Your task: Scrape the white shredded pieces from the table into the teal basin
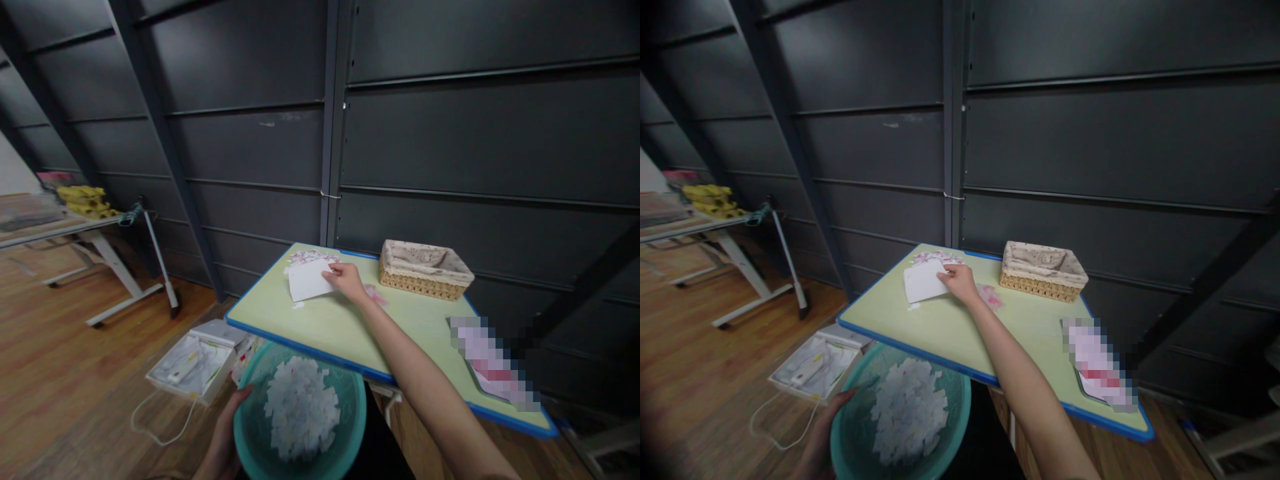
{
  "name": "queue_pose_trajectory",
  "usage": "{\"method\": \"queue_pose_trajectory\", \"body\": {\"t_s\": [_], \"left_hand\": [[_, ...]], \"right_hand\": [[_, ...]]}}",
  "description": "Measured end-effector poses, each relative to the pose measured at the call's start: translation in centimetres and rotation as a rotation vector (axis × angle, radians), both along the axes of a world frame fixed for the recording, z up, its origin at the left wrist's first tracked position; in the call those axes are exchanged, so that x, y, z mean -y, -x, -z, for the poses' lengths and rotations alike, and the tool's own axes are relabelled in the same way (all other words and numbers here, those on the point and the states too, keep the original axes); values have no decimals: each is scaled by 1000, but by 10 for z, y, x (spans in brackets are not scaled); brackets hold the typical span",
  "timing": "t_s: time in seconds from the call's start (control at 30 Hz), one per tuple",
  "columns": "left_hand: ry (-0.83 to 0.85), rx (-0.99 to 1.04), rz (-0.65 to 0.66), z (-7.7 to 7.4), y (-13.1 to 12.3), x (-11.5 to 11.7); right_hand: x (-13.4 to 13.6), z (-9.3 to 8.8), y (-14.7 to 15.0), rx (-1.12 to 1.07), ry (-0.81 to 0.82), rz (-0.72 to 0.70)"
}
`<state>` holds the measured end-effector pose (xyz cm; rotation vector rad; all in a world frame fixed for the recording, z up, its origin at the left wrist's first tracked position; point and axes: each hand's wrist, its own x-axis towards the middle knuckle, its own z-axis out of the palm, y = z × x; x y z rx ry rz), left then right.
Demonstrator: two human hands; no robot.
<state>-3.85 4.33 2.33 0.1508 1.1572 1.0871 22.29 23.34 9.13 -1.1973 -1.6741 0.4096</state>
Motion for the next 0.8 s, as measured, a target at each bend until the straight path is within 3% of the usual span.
{"method": "queue_pose_trajectory", "body": {"t_s": [0.27, 0.4, 0.57, 0.8], "left_hand": [[-5, -16, -12, 3, -1, -1], [-14, -20, -13, 3, -1, 0], [-12, -10, 7, 3, 0, -1], [-28, 3, -7, 4, 0, -2]], "right_hand": [[3, -2, -1, -36, 70, -83], [3, -3, -1, -53, 64, -33], [5, -6, -2, -48, 110, -112], [7, -12, -5, -22, 134, -96]]}}
